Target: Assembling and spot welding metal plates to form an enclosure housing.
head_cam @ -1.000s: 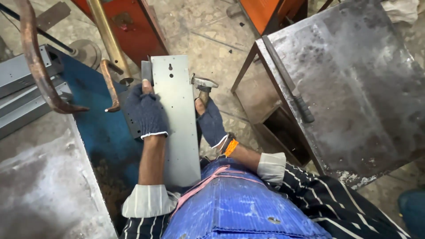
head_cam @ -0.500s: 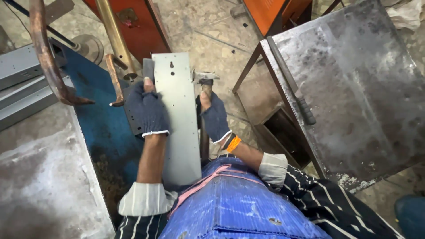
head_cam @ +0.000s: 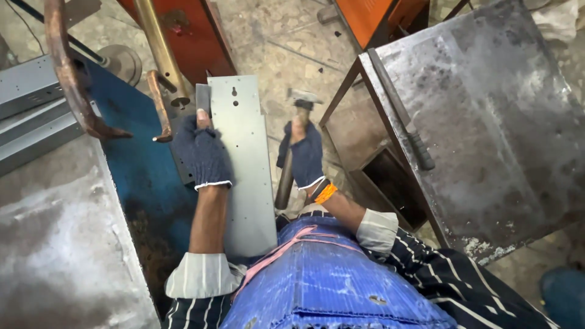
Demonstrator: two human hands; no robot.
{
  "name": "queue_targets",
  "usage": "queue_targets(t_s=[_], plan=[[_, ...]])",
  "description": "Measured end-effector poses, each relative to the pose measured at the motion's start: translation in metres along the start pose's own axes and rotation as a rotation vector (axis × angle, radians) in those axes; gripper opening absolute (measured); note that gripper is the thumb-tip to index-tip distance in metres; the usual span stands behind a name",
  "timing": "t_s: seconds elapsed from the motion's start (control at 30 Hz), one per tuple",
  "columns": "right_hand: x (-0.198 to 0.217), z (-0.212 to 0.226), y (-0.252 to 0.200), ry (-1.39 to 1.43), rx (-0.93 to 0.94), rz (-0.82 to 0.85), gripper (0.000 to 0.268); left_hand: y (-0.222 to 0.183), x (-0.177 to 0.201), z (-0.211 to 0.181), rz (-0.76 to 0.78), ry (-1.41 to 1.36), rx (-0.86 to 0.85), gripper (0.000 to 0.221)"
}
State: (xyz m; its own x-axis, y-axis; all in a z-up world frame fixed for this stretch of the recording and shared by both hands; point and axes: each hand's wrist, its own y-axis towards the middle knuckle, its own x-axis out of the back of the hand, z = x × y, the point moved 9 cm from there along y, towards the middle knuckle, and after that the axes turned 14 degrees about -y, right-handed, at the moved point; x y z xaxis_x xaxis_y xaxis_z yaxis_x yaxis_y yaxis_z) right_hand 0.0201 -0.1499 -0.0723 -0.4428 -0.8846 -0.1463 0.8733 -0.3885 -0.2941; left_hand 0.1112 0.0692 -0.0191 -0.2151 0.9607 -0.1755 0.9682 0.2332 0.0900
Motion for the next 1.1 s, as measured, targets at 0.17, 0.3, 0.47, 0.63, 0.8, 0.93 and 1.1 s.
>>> queue_targets(t_s=[0.17,0.3,0.47,0.63,0.8,0.93,1.1], plan=[[0.003,-0.006,0.005,-0.29,0.333,-0.027,0.041,-0.004,-0.005,-0.007,0.031,0.087,-0.041,0.042],[-0.002,-0.005,0.003,-0.309,0.303,0.069,0.037,-0.01,-0.006,-0.01,0.007,0.021,-0.017,0.041],[0.003,0.004,0.0,-0.255,0.303,0.067,0.036,-0.011,-0.002,-0.004,0.006,0.028,-0.032,0.041],[0.014,-0.005,0.012,0.024,0.181,0.031,0.038,-0.018,-0.003,-0.012,-0.021,0.026,-0.013,0.041],[0.011,0.021,0.001,-0.35,0.446,0.004,0.043,-0.022,-0.004,-0.012,0.025,0.021,-0.066,0.04],[0.01,0.008,-0.001,-0.008,0.197,0.083,0.039,-0.025,-0.004,-0.005,0.009,0.048,-0.019,0.041],[0.015,0.002,-0.013,0.106,0.162,-0.04,0.04,-0.026,0.002,0.002,-0.012,0.021,-0.024,0.042]])
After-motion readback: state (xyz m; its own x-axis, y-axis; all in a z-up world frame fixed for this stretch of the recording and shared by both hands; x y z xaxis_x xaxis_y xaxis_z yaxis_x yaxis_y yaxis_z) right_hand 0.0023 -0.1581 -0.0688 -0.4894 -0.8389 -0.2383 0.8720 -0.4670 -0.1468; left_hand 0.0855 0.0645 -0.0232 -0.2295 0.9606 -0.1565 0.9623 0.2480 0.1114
